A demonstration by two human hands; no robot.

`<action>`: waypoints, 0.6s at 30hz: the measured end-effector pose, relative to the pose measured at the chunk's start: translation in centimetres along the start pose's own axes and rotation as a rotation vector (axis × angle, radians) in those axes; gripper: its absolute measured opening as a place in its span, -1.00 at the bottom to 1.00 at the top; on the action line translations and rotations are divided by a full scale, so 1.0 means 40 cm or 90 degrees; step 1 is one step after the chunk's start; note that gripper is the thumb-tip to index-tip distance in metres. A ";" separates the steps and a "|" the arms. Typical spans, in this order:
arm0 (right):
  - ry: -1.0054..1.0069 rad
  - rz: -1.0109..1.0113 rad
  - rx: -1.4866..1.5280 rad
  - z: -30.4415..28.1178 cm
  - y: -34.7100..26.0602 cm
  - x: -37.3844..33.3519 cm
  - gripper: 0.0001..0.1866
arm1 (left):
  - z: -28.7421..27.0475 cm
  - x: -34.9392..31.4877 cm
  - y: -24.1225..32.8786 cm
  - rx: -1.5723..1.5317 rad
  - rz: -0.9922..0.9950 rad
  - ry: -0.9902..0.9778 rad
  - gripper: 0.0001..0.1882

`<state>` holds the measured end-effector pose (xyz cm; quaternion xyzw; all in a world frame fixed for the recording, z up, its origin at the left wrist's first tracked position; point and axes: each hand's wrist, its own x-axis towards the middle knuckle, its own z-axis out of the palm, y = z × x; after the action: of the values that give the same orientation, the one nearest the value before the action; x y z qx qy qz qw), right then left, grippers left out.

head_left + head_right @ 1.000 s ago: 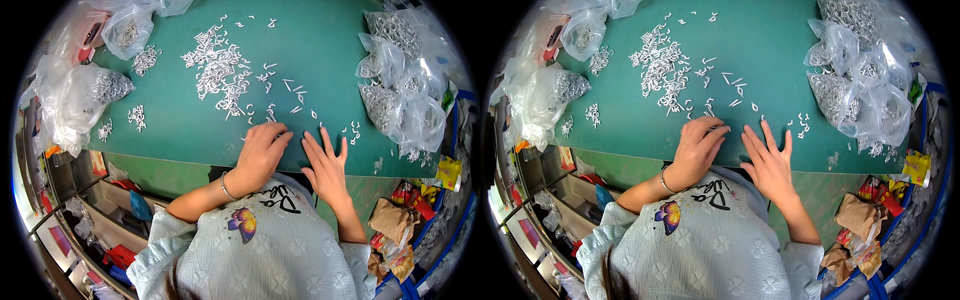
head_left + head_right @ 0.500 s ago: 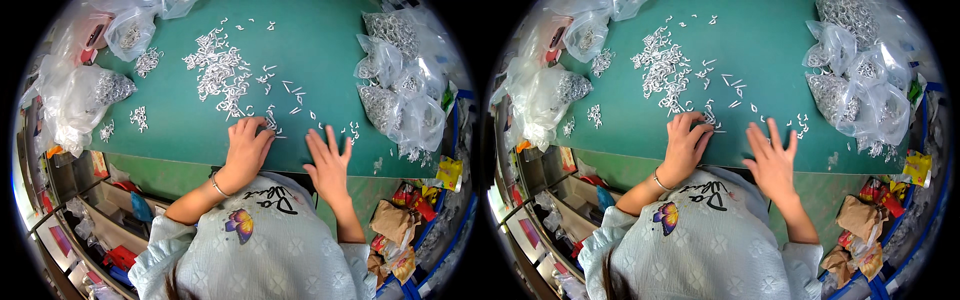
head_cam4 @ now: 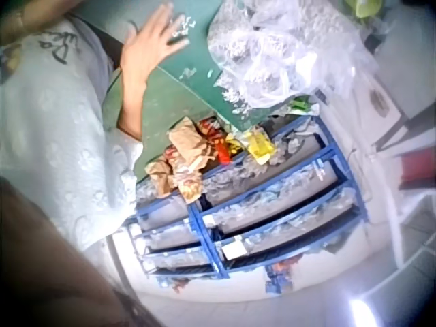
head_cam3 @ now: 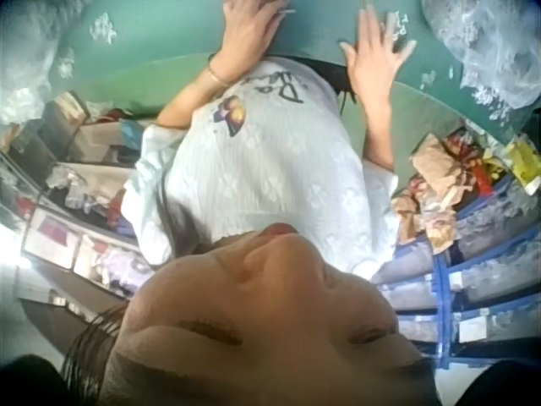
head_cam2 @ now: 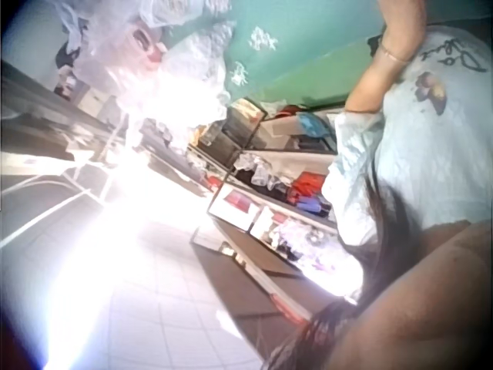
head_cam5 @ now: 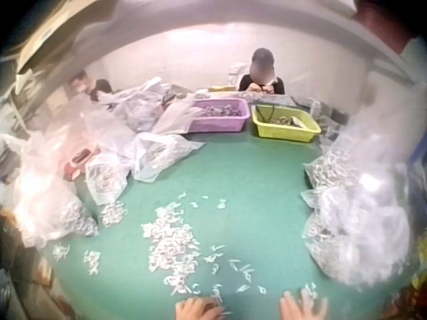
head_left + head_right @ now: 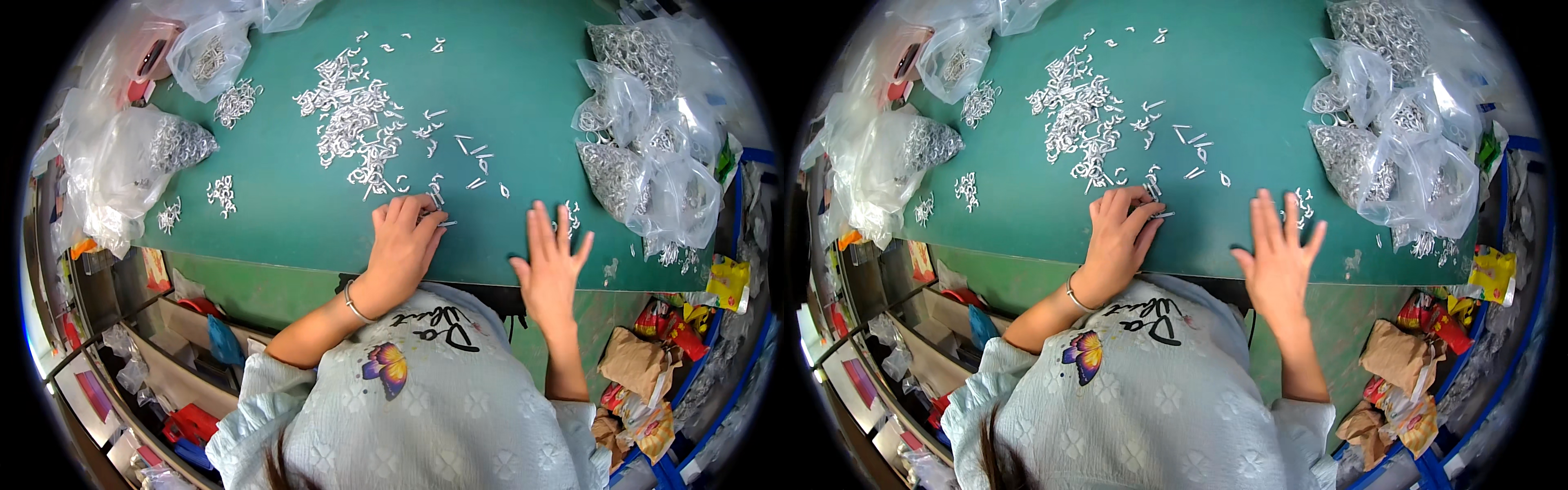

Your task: The person sorts small silver-colored metal clips on a green table by hand, picking them up from a large pile and placing them into smaller groups or plastic bags.

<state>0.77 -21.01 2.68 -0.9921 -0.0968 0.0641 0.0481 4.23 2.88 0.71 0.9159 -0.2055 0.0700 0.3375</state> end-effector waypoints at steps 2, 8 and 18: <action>0.044 0.045 -0.034 0.006 0.035 -0.011 -0.25 | -0.005 -0.008 -0.001 -0.037 -0.013 -0.018 -0.66; -0.015 -0.160 0.140 -0.023 -0.108 0.043 -0.24 | -0.023 -0.008 0.001 -0.012 -0.044 0.010 -0.67; -0.037 -0.218 0.179 -0.001 -0.145 0.038 -0.27 | -0.037 -0.034 -0.004 -0.027 -0.045 0.028 -0.64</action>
<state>1.19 -15.04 3.18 -0.9425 -0.2552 0.0962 0.1933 3.08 4.41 1.38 0.9135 -0.1670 0.0740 0.3635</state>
